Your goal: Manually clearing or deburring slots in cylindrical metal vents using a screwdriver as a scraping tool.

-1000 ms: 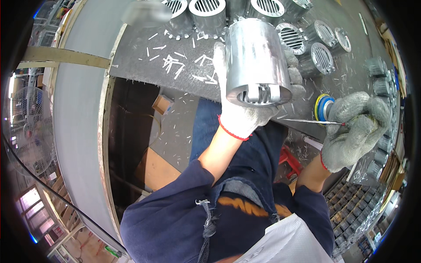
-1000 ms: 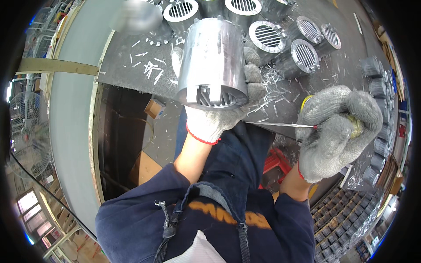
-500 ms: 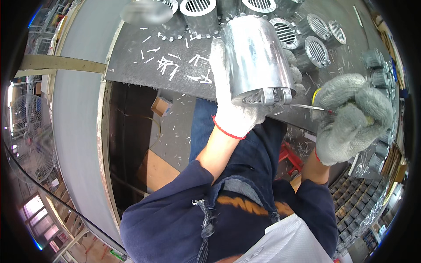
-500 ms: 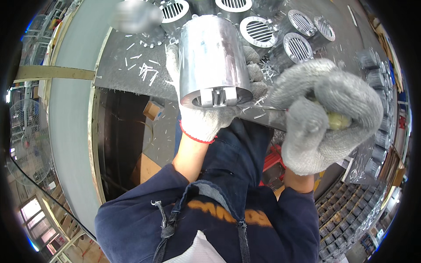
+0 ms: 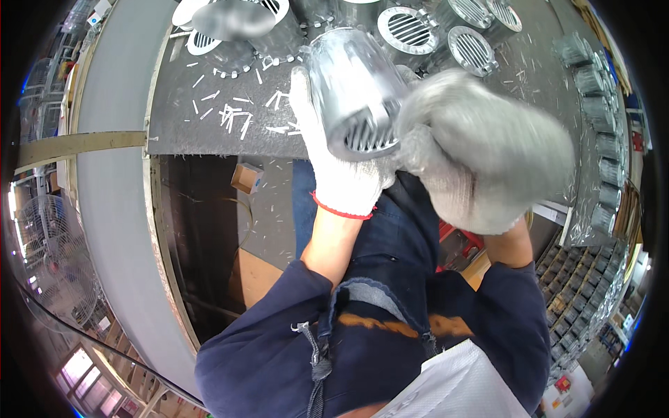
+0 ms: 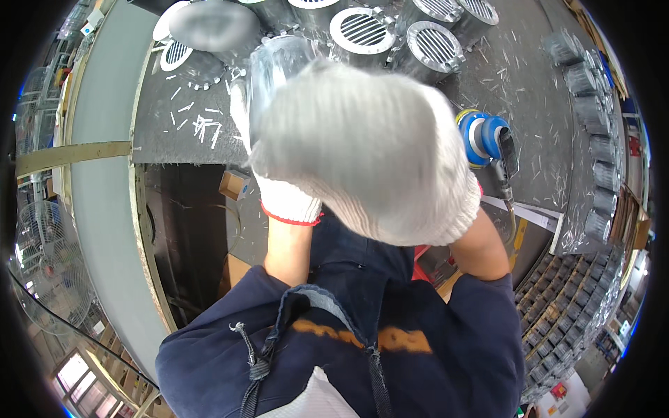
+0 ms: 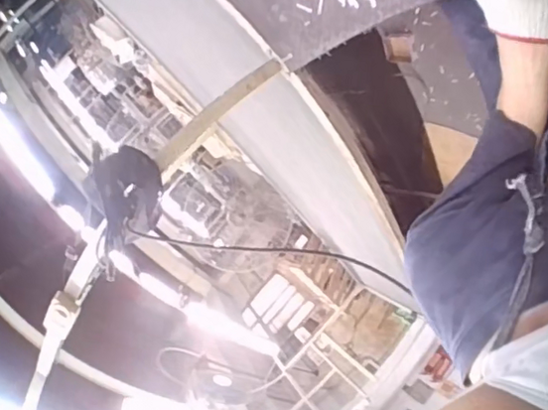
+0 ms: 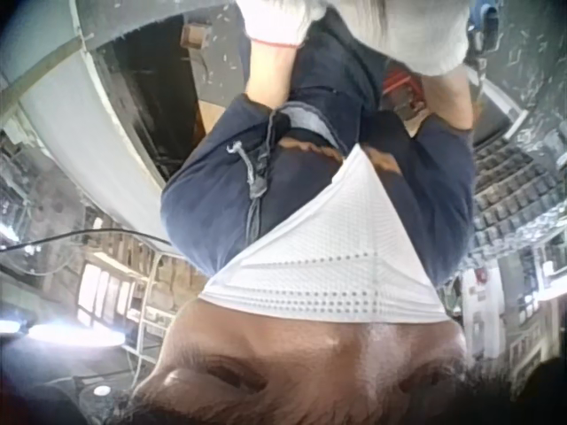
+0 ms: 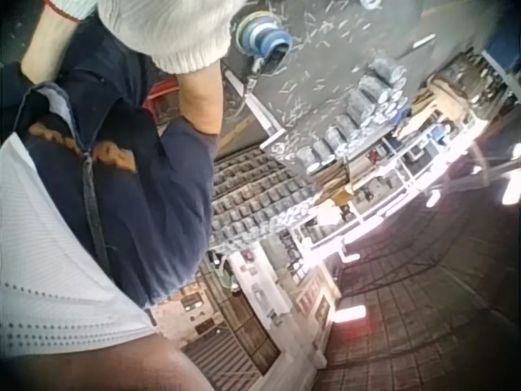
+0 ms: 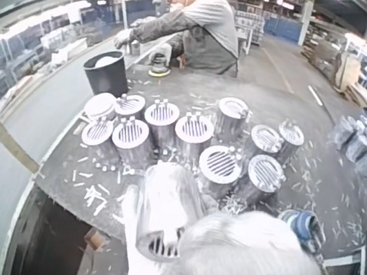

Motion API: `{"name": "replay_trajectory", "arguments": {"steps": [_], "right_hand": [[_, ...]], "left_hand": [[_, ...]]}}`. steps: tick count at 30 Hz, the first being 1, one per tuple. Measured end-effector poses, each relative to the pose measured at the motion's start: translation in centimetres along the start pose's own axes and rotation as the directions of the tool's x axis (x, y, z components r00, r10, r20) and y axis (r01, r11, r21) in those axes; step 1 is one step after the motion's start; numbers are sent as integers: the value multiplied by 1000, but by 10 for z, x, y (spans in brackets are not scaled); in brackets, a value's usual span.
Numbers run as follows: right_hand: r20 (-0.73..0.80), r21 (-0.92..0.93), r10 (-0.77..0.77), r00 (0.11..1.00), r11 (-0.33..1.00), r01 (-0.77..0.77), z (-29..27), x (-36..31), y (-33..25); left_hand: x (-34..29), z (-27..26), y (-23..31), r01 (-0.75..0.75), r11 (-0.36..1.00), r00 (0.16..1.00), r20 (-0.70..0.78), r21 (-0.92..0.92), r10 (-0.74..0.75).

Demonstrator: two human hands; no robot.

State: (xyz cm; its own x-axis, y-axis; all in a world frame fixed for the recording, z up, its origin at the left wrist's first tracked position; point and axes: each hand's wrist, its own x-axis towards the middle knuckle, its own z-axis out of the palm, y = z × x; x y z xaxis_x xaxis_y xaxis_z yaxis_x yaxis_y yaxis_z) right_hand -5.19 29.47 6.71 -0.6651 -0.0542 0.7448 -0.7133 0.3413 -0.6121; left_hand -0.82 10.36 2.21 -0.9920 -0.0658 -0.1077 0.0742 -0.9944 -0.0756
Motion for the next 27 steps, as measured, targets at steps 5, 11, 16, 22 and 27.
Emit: {"name": "replay_trajectory", "arguments": {"steps": [5,11,16,22,27], "right_hand": [[36,-358,-127,991,924,132,1,-12,31],[123,-802,-298,947,532,272,-36,-25,44],[275,-780,-501,821,383,495,-46,0,32],[311,-770,-573,758,316,554,-33,18,12],[-15,-458,-353,935,834,308,-15,12,8]], "left_hand": [[-1,11,-2,66,995,966,-254,75,-45],[4,9,-5,112,983,983,-128,-142,-130],[10,0,-6,-5,976,947,-312,218,74],[5,4,-5,-1,985,956,-287,174,52],[6,7,-8,-18,997,958,-286,72,38]]}}
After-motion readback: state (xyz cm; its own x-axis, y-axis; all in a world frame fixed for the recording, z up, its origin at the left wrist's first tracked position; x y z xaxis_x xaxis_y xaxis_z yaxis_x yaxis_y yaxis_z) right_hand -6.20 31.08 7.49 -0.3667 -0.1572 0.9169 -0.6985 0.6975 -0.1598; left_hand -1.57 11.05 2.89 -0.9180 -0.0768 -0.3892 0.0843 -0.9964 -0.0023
